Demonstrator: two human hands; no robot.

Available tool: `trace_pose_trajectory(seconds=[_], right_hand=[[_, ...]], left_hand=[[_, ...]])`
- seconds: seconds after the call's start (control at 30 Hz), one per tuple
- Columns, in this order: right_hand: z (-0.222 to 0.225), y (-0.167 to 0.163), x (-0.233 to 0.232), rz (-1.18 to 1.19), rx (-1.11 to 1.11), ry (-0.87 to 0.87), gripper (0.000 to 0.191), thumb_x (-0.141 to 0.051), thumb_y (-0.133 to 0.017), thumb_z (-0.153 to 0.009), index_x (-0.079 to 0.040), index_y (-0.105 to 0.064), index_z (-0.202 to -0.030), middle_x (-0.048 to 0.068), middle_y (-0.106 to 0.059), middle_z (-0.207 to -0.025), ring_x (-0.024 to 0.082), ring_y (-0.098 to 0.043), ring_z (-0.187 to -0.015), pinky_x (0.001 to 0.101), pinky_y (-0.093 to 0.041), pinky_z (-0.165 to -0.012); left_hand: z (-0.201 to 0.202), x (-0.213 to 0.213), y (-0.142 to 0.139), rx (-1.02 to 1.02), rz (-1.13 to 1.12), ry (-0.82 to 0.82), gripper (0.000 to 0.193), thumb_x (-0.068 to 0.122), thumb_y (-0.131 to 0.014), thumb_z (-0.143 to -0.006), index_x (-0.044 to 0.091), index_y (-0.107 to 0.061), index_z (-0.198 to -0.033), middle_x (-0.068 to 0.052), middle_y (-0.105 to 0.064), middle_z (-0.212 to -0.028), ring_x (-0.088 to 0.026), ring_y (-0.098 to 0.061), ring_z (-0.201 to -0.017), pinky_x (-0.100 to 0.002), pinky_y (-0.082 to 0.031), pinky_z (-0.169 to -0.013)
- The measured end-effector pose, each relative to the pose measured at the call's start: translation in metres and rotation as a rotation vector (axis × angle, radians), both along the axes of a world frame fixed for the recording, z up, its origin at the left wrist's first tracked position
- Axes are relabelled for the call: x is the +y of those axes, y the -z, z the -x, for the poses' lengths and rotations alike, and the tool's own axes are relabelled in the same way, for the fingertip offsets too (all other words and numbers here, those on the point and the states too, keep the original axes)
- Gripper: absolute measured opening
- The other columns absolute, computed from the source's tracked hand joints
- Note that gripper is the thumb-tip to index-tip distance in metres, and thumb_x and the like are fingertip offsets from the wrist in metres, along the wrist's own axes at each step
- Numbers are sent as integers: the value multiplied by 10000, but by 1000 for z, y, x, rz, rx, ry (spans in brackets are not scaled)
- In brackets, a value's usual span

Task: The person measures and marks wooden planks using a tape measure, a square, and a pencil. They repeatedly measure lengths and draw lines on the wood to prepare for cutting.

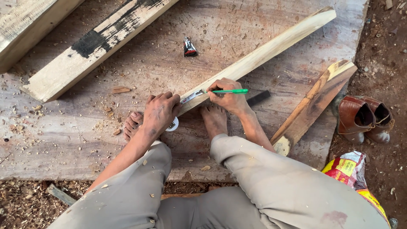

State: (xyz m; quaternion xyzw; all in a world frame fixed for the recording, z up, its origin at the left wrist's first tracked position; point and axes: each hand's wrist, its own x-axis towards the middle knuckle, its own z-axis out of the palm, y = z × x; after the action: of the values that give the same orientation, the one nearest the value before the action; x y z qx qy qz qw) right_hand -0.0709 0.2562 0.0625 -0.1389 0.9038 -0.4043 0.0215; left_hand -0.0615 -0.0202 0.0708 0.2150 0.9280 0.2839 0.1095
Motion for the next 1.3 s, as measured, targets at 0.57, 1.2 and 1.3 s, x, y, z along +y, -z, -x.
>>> trace_pose_trajectory(seconds=[0.57, 1.2, 1.3], right_hand=[[-30, 2, -43, 71, 91, -38, 157, -211, -786, -872, -81, -716, -924, 72, -727, -884, 274, -696, -838, 398, -550, -776], [-28, 5, -42, 36, 62, -41, 158, -246, -787, -894, -99, -749, -936, 71, -694, -811, 271, -674, -773, 401, -539, -725], [-28, 5, -42, 26, 69, -49, 160, -258, -784, -894, -106, -748, -927, 59, -699, -815, 264, -669, -767, 397, -539, -718]], left_hand=[[0, 0, 5, -22, 16, -10, 140, 247, -712, -901, 117, -662, -905, -81, -638, -867, -288, -681, -924, -455, -451, -834], [-2, 1, 7, -23, 2, -16, 141, 250, -719, -891, 120, -666, -878, -76, -633, -851, -281, -678, -915, -454, -449, -831], [-1, 0, 8, -13, -10, -20, 142, 251, -715, -896, 119, -665, -879, -76, -631, -852, -283, -677, -912, -455, -449, -830]])
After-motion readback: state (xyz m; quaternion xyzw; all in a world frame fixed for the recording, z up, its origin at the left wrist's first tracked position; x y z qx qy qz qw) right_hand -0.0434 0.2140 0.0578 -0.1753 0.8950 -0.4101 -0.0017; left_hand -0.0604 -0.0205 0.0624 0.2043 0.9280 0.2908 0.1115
